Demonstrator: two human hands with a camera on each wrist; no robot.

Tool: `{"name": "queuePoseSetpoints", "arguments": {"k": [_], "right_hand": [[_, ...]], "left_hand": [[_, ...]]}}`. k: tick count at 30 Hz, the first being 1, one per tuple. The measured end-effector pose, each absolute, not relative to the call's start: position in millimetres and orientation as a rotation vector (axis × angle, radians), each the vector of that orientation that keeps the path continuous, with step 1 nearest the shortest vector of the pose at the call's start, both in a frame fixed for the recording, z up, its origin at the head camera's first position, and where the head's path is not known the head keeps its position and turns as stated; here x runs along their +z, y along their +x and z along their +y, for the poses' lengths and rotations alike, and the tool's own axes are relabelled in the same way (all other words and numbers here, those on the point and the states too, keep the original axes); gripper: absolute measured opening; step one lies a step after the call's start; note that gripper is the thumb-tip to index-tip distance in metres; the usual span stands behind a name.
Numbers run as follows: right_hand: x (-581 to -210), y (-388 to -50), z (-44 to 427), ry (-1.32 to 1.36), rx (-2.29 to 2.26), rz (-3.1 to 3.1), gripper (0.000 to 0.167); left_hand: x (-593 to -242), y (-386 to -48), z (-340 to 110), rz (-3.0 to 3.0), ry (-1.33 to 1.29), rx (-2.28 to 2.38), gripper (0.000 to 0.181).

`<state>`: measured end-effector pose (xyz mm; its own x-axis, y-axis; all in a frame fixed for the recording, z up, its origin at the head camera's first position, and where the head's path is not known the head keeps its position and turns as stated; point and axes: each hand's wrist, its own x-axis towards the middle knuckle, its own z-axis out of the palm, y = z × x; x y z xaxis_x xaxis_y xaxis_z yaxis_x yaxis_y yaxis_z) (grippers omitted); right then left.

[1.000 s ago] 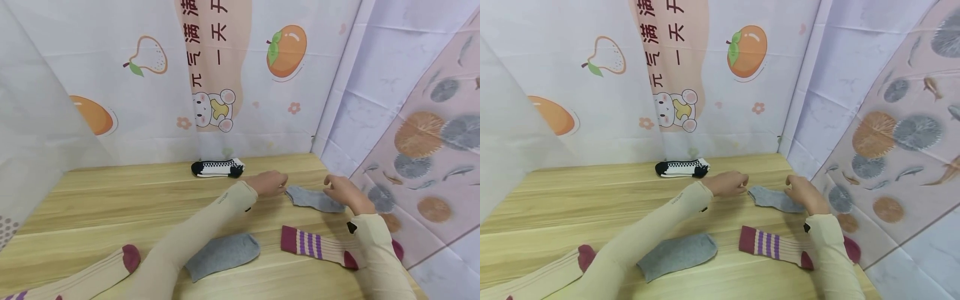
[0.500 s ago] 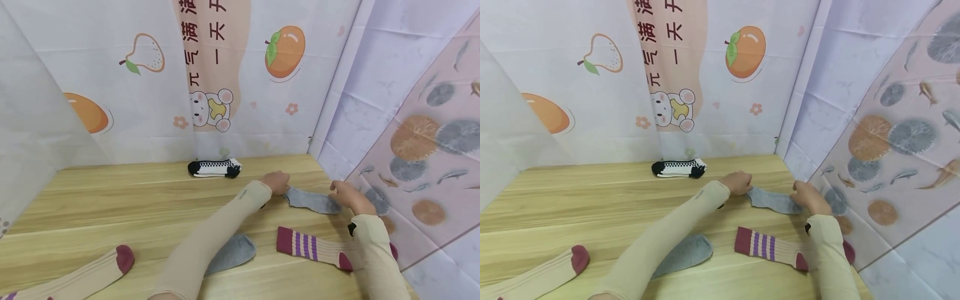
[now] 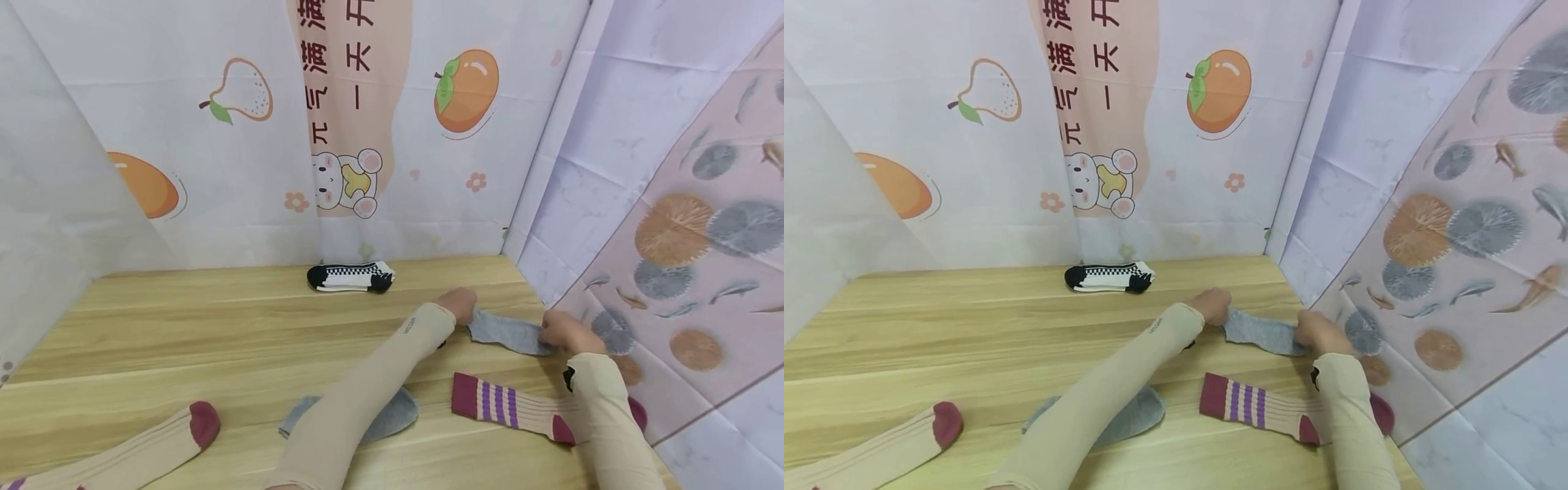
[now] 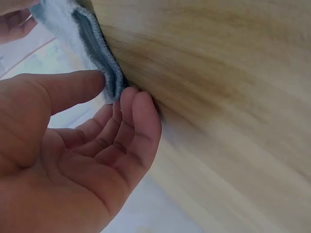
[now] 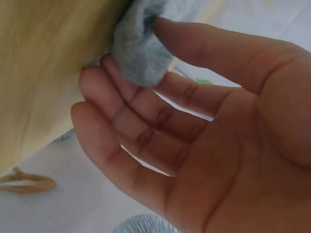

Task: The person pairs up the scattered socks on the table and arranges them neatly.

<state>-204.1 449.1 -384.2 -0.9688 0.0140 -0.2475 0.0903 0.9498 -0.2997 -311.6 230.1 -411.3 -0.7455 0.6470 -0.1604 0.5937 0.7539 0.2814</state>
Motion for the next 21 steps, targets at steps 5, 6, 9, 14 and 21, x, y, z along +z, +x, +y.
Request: {"name": "queuePoseSetpoints", "arguments": {"k": [5,6,9,14,21], "right_hand": [[-387,-205,447,0.072,-0.43,2.86,0.017],[-387,-205,447,0.071,-0.424,2.854,0.015],[-384,-206,448,0.064,-0.392,2.852,0.011],[-381,-206,451,0.079,-0.485,2.829,0.012],[-384,-203,452,0.052,-0.501,2.869,0.015]], "left_hand": [[-415,-317,226,2.666,0.999,0.323,0.008],[-415,-319,225,2.668,1.011,0.316,0.009],[-415,-324,221,2.657,1.004,0.334,0.007],[-412,-330,211,2.588,0.962,0.426,0.023],[-414,-335,192,2.562,1.004,0.421,0.042]]}}
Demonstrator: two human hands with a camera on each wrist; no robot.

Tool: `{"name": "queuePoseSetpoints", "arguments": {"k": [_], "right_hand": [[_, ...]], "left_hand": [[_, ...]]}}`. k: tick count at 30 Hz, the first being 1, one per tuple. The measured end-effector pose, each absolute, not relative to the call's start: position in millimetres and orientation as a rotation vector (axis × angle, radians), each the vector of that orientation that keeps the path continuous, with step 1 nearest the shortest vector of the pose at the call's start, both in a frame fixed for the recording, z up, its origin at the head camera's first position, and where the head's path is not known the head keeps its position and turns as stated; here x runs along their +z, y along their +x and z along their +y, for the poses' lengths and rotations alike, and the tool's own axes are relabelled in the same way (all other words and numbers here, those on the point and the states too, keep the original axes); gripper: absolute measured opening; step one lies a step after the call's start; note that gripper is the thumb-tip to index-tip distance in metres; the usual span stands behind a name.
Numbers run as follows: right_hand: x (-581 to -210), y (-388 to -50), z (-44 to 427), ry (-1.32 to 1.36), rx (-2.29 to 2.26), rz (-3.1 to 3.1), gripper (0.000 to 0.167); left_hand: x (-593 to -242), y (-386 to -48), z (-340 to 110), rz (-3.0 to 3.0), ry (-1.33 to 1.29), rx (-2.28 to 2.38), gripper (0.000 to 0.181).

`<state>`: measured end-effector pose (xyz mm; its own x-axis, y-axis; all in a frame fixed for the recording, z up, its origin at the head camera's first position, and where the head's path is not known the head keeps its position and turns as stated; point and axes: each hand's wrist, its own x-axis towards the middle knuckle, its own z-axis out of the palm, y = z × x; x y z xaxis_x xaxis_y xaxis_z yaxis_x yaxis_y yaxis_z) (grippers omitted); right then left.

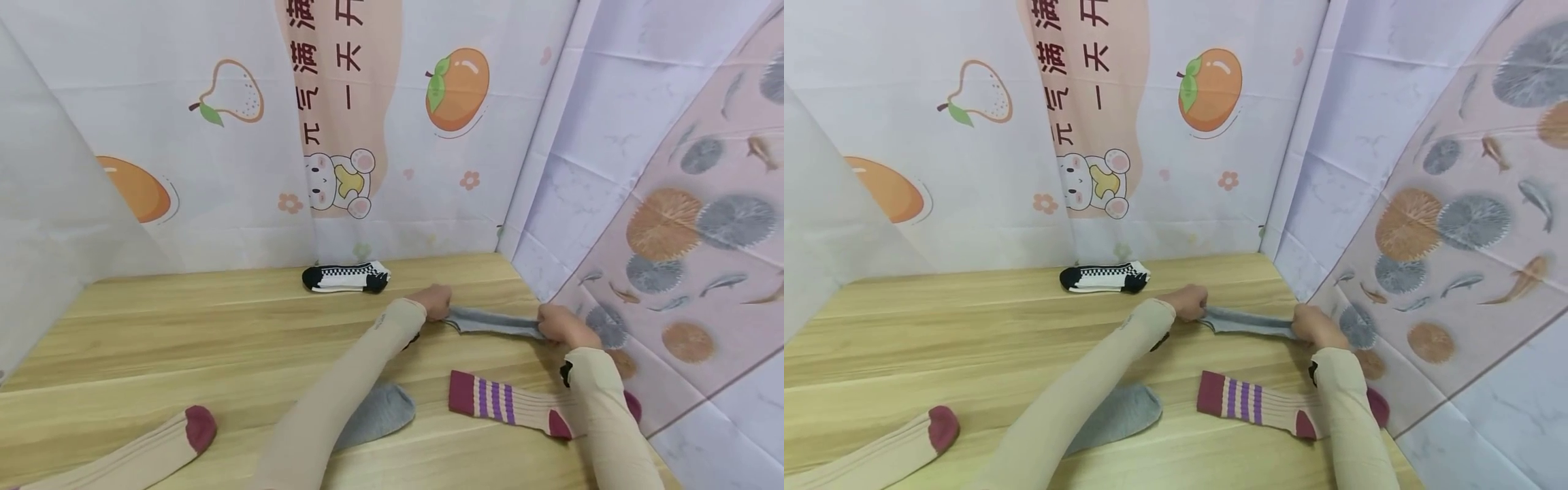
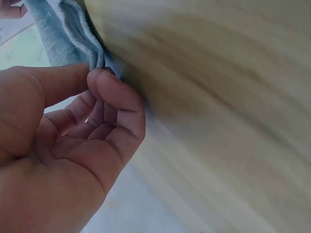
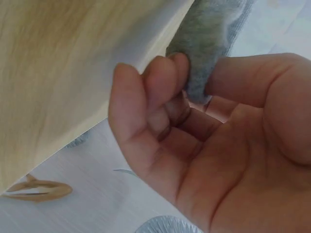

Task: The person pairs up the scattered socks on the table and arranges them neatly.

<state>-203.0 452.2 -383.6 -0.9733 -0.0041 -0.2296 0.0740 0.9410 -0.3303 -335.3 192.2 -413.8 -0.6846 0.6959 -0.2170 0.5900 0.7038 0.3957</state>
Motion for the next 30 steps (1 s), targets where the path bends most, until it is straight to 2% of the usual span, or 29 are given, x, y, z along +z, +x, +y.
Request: {"name": "queuePoseSetpoints", "arguments": {"k": [10,18,25,30], "right_hand": [[-380,-209,443,0.042,-0.589,2.842,0.016],[-376,-209,437,-0.018,-0.564,2.863,0.012],[-371,-208,428,-0.068,-0.583,2.884,0.01],[-371,-209,419,-0.127,-0.568,2.934,0.01]], "left_hand": [[-400,-338,169,2.537,1.018,0.412,0.04],[-397,-334,153,2.572,1.104,0.436,0.011],[-392,-330,136,2.589,1.14,0.432,0.027],[-396,-328,122,2.607,1.145,0.464,0.028]]}}
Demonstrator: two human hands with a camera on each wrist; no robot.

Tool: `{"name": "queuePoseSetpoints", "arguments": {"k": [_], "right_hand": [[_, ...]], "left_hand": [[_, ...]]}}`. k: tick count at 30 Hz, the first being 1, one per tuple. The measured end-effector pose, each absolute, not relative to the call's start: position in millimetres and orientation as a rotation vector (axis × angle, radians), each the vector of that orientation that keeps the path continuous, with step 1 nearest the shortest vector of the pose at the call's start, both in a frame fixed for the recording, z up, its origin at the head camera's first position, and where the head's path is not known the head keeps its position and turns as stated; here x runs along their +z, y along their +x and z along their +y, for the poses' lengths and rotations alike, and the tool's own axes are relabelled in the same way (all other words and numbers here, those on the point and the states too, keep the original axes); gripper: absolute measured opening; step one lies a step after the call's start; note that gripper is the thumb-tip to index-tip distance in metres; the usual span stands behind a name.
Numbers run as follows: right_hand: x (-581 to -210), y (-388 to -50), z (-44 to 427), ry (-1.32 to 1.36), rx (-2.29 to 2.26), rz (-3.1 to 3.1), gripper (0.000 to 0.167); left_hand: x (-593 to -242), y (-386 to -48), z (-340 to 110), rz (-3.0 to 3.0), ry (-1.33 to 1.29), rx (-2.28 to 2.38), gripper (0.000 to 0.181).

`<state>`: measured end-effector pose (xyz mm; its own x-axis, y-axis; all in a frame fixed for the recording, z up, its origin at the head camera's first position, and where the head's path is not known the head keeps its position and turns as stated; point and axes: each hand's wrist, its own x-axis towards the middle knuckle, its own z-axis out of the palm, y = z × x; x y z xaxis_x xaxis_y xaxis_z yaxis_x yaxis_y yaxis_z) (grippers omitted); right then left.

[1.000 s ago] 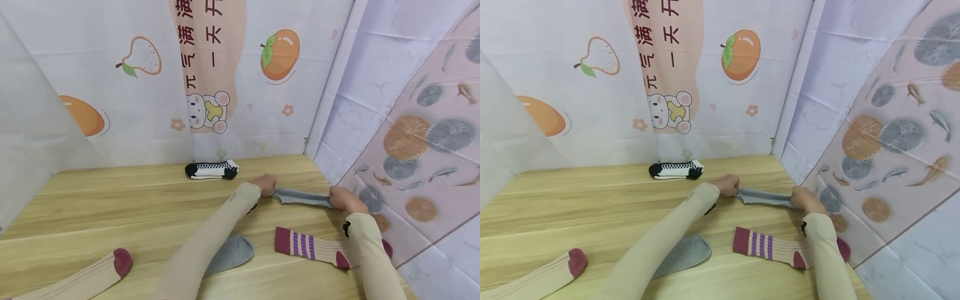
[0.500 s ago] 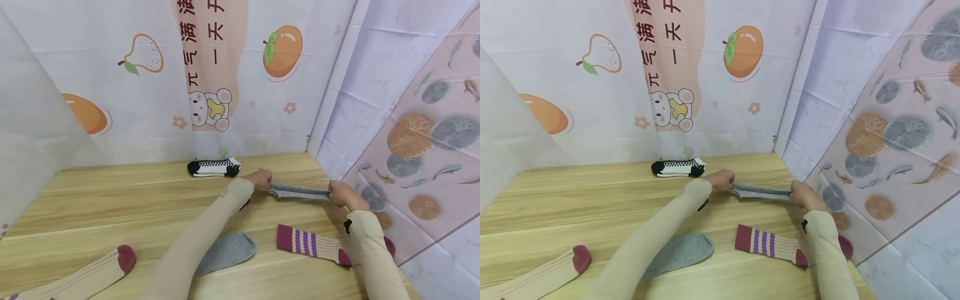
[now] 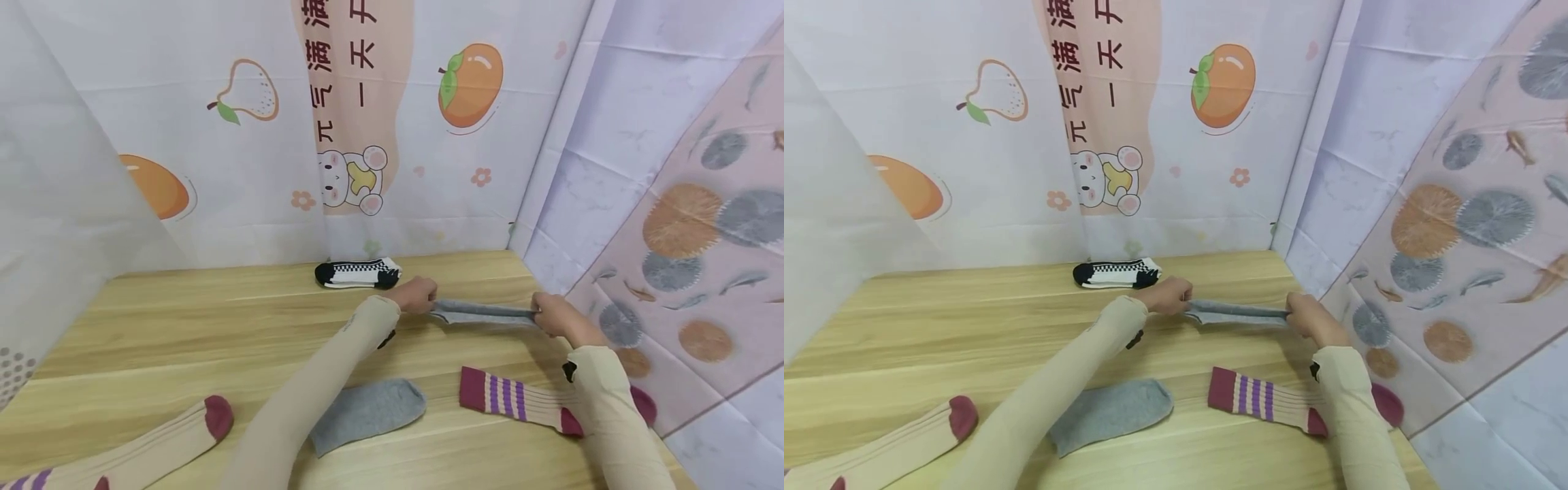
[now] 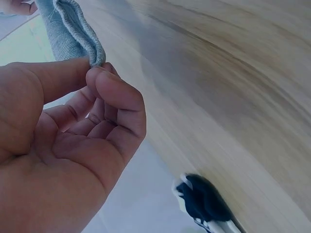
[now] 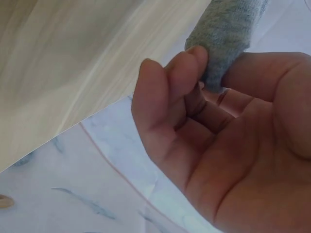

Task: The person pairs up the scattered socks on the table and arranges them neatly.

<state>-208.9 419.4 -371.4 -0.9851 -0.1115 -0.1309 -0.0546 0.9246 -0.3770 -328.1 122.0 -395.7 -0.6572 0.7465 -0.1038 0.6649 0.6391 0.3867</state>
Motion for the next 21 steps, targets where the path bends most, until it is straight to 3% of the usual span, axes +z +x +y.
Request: {"name": "queuePoseSetpoints", "arguments": {"k": [6,12,21], "right_hand": [[-372,-210,407,-0.204,-0.565,2.967,0.01],[-375,-211,394,-0.313,-0.464,3.026,0.003],[-376,-212,369,-0.462,-0.406,3.125,0.006]], "left_hand": [[-397,-325,102,2.606,1.126,0.535,0.032],[-394,-319,76,2.552,1.107,0.65,0.02],[-388,-306,42,2.612,1.083,0.643,0.012]]}}
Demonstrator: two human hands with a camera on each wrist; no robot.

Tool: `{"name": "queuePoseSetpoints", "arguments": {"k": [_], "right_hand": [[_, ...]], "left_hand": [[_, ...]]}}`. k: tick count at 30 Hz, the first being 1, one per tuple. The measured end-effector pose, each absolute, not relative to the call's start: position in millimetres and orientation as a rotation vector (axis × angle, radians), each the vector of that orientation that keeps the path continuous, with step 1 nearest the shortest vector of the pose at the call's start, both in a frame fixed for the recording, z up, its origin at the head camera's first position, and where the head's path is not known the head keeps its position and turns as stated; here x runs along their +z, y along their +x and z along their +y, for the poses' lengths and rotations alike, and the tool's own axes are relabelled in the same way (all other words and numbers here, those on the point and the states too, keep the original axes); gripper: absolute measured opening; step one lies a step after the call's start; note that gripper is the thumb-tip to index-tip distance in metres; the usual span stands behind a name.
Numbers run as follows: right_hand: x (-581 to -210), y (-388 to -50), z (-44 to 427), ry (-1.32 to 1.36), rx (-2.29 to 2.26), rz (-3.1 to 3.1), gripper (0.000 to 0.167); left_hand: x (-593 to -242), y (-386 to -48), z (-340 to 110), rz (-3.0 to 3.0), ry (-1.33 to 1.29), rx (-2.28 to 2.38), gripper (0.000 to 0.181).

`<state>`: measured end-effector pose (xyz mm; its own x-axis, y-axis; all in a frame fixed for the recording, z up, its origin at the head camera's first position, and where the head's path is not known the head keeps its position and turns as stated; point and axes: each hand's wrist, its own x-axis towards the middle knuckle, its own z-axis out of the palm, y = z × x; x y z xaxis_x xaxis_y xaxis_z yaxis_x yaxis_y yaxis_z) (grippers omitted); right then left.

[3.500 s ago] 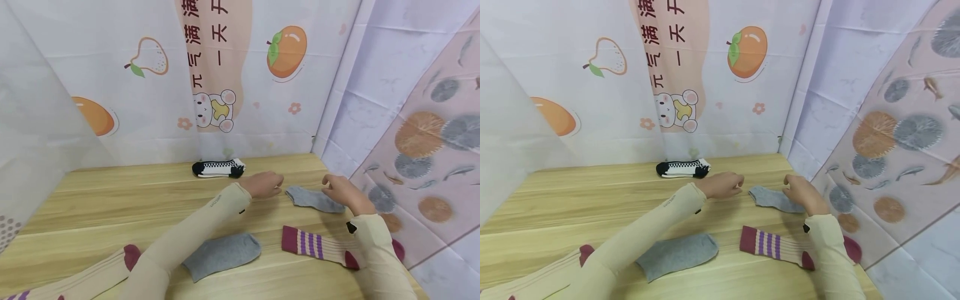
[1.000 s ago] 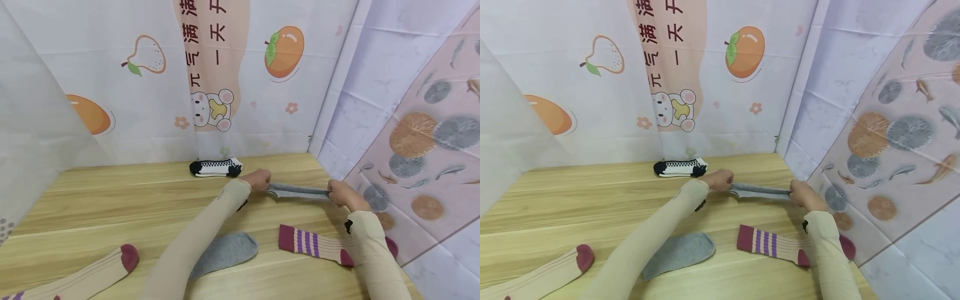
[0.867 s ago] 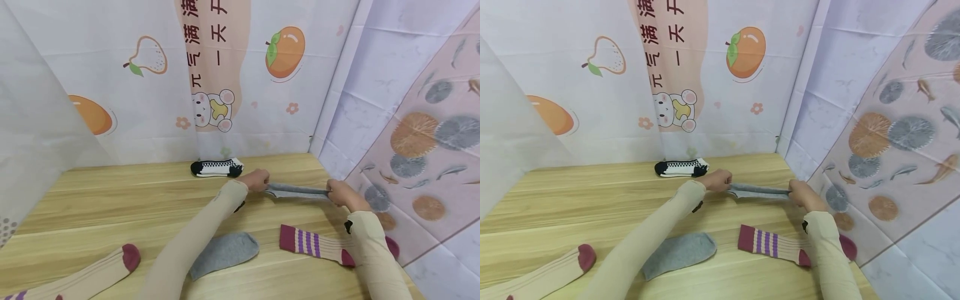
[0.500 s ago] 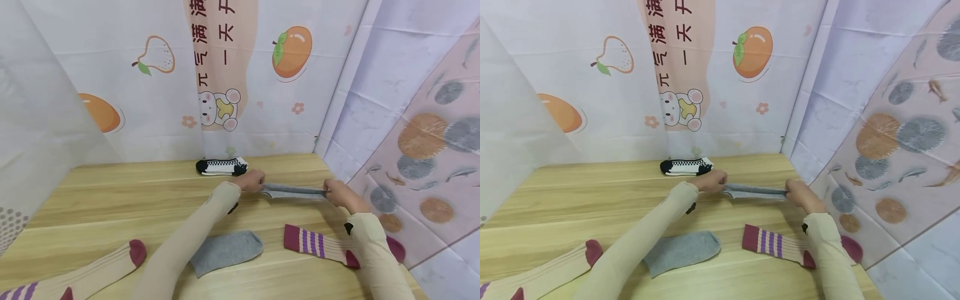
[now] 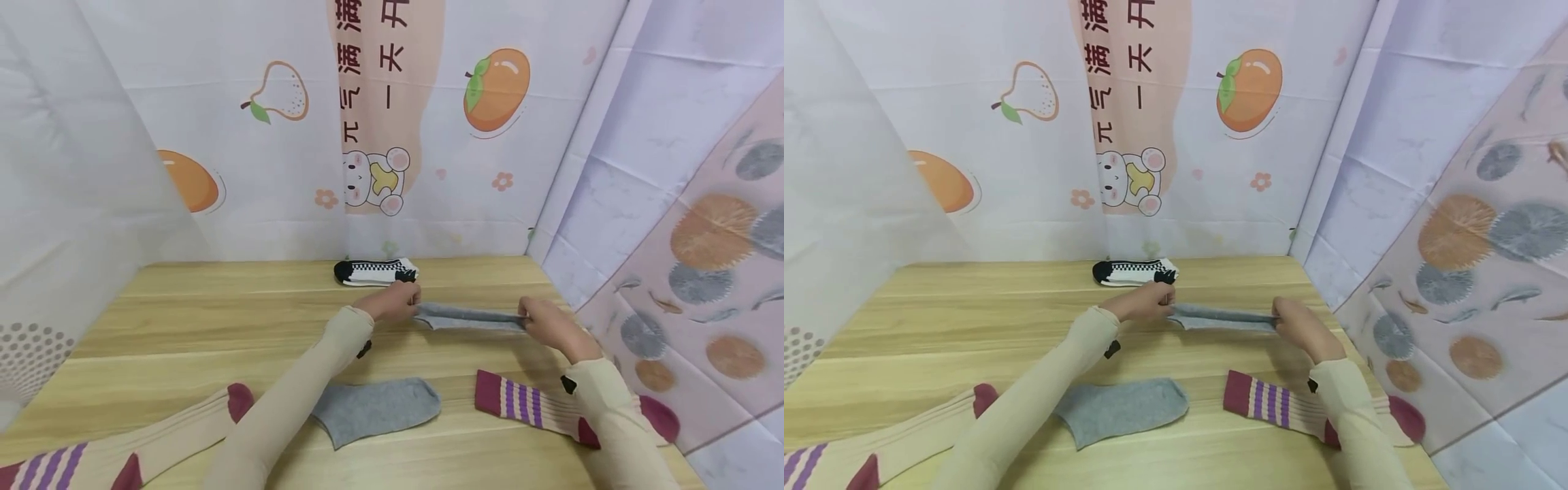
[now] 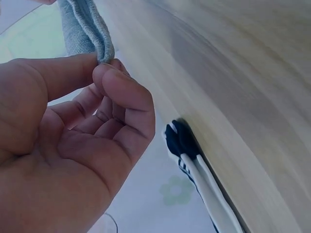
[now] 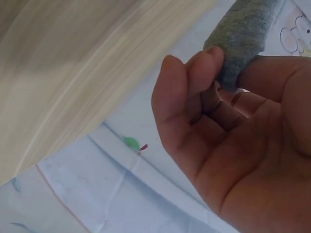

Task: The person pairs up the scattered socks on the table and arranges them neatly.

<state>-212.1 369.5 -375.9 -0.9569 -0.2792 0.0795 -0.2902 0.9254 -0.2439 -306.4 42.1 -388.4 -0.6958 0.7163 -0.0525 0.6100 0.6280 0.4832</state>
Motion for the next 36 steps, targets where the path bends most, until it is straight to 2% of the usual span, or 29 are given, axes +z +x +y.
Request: {"name": "queuePoseSetpoints", "arguments": {"k": [7,14,36], "right_hand": [[-378,-210,356,0.531,0.402,-2.985,0.009],[-379,-207,338,0.61,0.387,-2.933,0.012],[-380,-189,279,0.895,0.38,-2.813,0.015]], "left_hand": [[-387,-293,24,2.623,1.081,0.671,0.012],[-393,-283,-1,2.653,1.174,0.75,0.021],[-388,-227,-88,2.687,1.159,0.764,0.018]]}}
